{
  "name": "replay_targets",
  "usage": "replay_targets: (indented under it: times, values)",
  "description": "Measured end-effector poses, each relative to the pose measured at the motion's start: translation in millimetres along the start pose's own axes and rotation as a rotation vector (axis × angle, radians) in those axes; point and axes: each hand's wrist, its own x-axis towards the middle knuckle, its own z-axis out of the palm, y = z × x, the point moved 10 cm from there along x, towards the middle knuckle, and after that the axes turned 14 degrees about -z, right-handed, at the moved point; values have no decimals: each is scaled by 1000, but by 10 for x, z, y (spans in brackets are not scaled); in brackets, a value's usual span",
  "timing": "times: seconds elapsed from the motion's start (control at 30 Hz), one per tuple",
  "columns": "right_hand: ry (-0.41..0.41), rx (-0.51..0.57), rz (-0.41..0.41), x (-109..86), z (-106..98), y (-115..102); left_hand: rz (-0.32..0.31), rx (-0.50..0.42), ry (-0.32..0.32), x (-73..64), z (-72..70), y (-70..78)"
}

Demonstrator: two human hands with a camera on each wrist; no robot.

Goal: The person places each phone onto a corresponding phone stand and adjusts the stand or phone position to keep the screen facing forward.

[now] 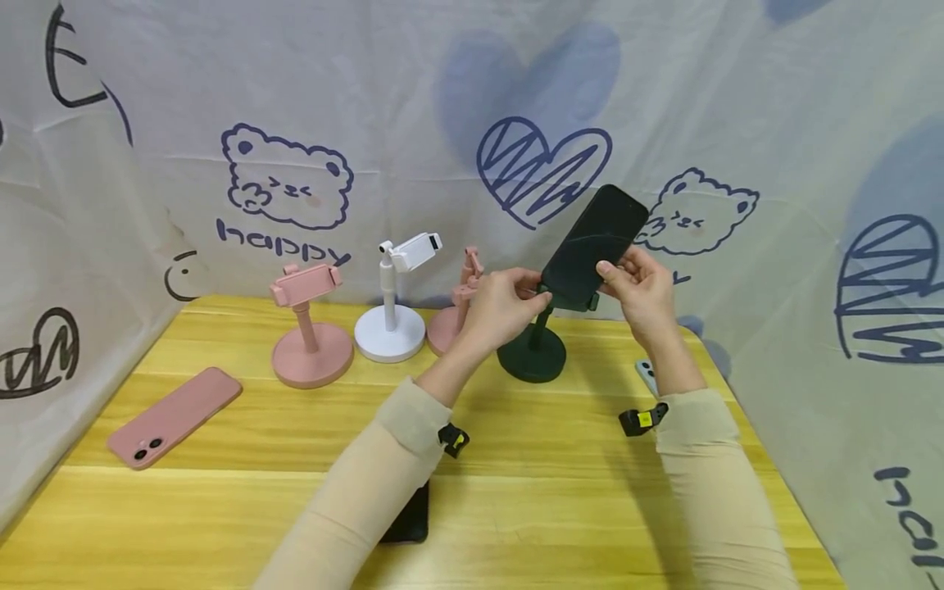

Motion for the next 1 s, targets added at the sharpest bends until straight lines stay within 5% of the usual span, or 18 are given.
replay_targets:
  times: [0.67,1.0]
  values:
    - [-166,-208,-56,50,110,-117,43,-95,-33,8,-122,-44]
    - [-252,-359,-60,70,117,-144,14,-121,-35,40,-103,-87]
